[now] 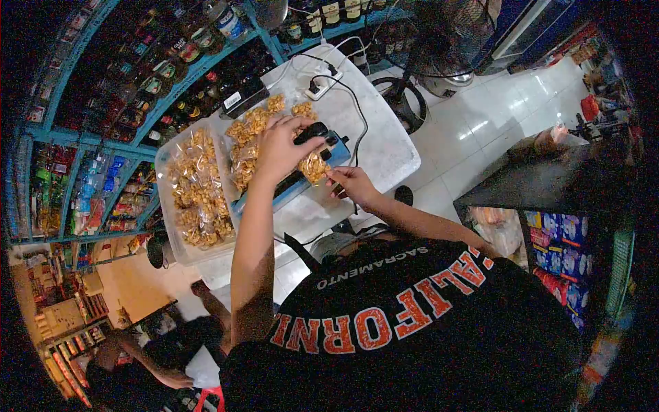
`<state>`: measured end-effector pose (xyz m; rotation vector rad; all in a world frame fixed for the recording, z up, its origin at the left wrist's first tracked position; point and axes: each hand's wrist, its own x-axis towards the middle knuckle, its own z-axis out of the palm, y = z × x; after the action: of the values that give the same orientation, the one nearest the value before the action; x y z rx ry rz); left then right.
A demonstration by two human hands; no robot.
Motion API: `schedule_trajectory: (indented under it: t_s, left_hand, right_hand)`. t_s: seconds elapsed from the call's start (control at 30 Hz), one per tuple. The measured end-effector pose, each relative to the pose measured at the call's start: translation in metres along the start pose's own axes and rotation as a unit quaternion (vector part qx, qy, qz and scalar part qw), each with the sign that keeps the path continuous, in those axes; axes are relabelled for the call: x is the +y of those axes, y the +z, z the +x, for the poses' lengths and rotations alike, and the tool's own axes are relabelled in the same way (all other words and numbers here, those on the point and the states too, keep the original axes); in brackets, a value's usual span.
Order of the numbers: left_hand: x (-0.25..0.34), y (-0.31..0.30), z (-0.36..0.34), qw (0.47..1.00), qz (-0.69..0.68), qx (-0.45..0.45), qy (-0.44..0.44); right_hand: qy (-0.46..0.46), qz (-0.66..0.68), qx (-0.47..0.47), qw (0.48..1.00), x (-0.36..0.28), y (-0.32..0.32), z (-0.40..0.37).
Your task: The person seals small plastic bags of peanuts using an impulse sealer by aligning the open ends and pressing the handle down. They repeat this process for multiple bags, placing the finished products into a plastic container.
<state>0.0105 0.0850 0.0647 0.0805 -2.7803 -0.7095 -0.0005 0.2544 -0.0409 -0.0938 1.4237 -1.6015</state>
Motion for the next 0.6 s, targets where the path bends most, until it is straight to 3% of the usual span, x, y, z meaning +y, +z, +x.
schedule_trajectory:
  t_s: [0.03, 0.1, 0.13, 0.3, 0.37, 0.47, 0.6]
  left_hand:
    - [-0.004, -0.002, 0.0, 1.0, -0.001, 0.0, 0.001]
    - [-0.016, -0.007, 0.0, 0.955, -0.271, -0.054, -0.106]
    - [-0.026, -0.008, -0.002, 0.947, -0.277, -0.051, -0.154]
    - [-0.078, -0.023, -0.007, 0.912, -0.335, -0.158, -0.177]
    - [-0.091, -0.022, -0.007, 0.886, -0.322, -0.276, -0.187]
    - [-0.089, -0.023, -0.003, 0.859, -0.309, -0.346, -0.215]
    - [-0.101, -0.009, -0.002, 0.856, -0.305, -0.358, -0.213]
  right_hand:
    - [-0.003, 0.006, -0.003, 1.0, -0.001, 0.0, -0.001]
    - [-0.007, 0.012, -0.003, 1.0, 0.001, -0.002, 0.0]
    - [-0.025, 0.001, -0.001, 1.0, 0.005, -0.003, 0.002]
    - [-0.041, 0.0, 0.013, 0.999, 0.004, -0.001, 0.0]
    - [-0.039, -0.016, 0.008, 0.999, 0.005, -0.002, 0.002]
    - [-0.023, -0.033, 0.021, 0.999, 0.005, -0.001, 0.004]
    - [-0.026, -0.024, 0.019, 0.999, 0.012, -0.003, 0.009]
